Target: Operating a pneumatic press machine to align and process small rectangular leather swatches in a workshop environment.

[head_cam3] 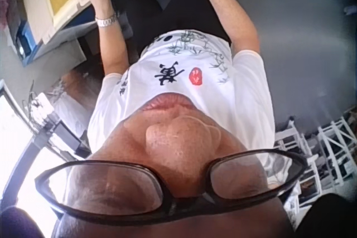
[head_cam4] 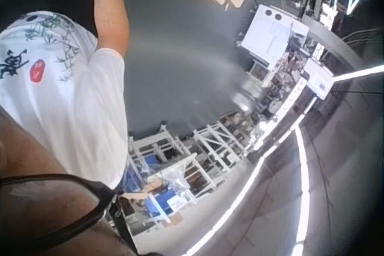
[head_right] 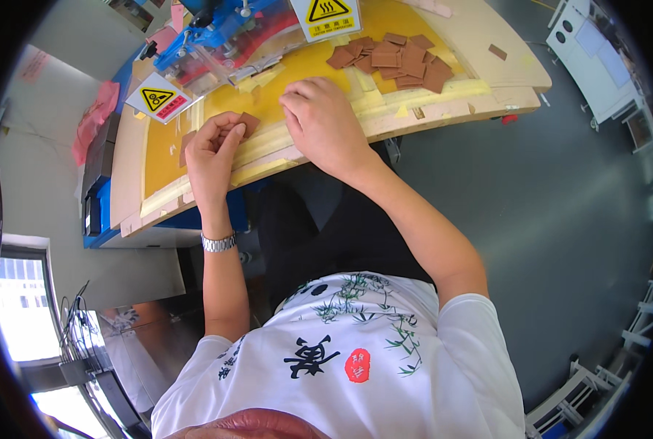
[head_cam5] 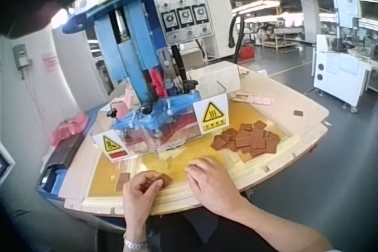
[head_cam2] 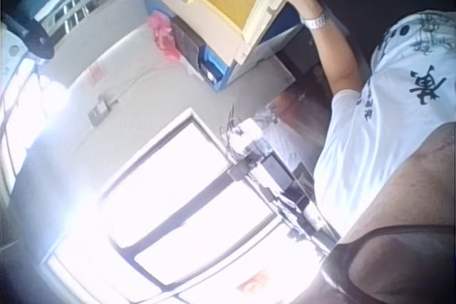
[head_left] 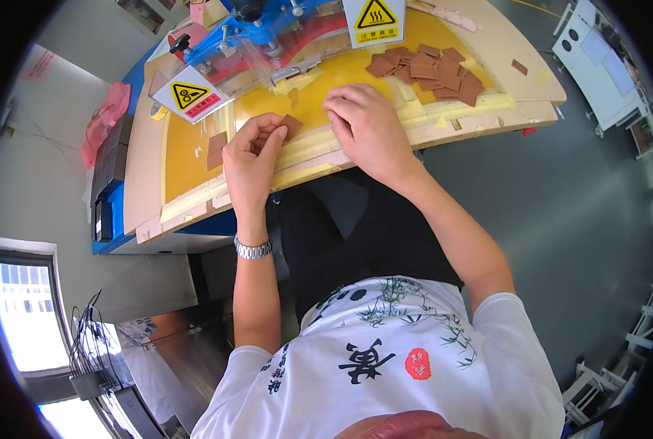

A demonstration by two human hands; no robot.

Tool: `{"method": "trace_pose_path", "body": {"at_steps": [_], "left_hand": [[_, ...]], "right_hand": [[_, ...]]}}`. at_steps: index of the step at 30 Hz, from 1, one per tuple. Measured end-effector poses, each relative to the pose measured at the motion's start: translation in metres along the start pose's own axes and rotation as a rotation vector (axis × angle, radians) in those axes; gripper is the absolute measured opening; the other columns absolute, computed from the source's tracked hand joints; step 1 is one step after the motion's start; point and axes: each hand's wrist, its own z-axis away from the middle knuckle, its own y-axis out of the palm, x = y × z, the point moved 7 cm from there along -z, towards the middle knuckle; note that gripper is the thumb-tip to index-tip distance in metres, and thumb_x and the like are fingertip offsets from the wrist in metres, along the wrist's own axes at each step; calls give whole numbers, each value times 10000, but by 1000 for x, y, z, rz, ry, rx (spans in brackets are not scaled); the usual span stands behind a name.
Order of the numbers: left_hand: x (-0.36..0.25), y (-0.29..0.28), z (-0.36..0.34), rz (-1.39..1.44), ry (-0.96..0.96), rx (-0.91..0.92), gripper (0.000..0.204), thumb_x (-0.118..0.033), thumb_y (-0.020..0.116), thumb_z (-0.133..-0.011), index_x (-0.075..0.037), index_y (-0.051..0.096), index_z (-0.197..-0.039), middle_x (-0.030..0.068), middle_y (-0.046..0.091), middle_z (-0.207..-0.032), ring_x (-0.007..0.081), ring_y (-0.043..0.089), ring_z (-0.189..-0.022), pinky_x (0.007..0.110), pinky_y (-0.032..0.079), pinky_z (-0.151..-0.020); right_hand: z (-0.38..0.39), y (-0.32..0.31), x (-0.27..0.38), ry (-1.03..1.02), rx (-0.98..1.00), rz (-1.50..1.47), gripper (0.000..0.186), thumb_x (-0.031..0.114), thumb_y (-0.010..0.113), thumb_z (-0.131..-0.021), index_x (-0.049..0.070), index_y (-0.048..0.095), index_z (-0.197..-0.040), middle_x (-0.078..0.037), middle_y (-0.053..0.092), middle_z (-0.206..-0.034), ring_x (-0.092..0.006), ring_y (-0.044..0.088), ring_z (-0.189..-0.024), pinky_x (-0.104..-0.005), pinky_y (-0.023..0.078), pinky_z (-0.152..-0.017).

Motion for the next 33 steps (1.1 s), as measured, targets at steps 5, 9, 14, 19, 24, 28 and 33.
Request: {"method": "trace_pose_path", "body": {"at_steps": [5, 9, 14, 19, 24, 28, 33], "left_hand": [[4, 1, 0, -12, 28, -11, 141, 1, 774, -990, 19, 778, -1130, 35, 798, -936, 76, 710, -807, 237, 568, -763], [-2, 2, 2, -63, 38, -14, 140, -26, 794, -982, 14, 781, -1115, 16, 776, -899, 68, 671, -771, 241, 557, -746], [0, -1, 3, -12, 28, -2, 126, -1, 782, -967, 18, 771, -1091, 49, 776, -884, 106, 706, -767, 263, 581, -745], [5, 3, 0, 16, 59, -4, 135, 1, 775, -977, 24, 764, -1110, 48, 783, -924, 103, 724, -814, 256, 584, -772], [6, 1, 1, 8, 74, 2, 144, 8, 764, -989, 29, 756, -1132, 40, 777, -958, 95, 721, -845, 250, 581, -790], [9, 6, 0, 24, 85, 4, 134, 6, 764, -989, 31, 753, -1121, 47, 776, -948, 98, 717, -839, 251, 579, -785], [7, 2, 2, 33, 60, -11, 152, 5, 787, -959, 34, 764, -1106, 107, 807, -925, 173, 776, -834, 295, 607, -775]], "right_hand": [[-2, -1, 0, 44, 10, -105, 129, 18, 710, -965, -29, 770, -1069, -139, 765, -1138, -363, 711, -1072, -433, 568, -952], [-14, 10, -39, 369, 97, -586, 238, 46, 663, -1034, -35, 751, -1240, -144, 794, -1172, -288, 765, -1043, -376, 622, -888], [-45, 56, -79, 918, 320, -1038, 333, 43, 607, -1080, -140, 615, -1358, -218, 759, -1161, -301, 771, -1053, -425, 684, -900], [-66, 97, -108, 1031, 391, -1117, 206, 41, 649, -1067, -98, 637, -1219, -236, 749, -1172, -303, 771, -1038, -467, 695, -916], [-70, 114, -118, 1169, 308, -952, 152, 9, 627, -1065, -107, 619, -1161, -219, 747, -1058, -306, 782, -923, -473, 720, -803], [-71, 118, -124, 1188, 363, -790, 136, 74, 682, -1069, -42, 667, -1138, -117, 755, -991, -224, 767, -879, -406, 706, -803], [-62, 100, -130, 1125, 344, -830, 114, 85, 703, -1059, -9, 670, -1115, -97, 755, -957, -196, 756, -826, -393, 700, -767]]}}
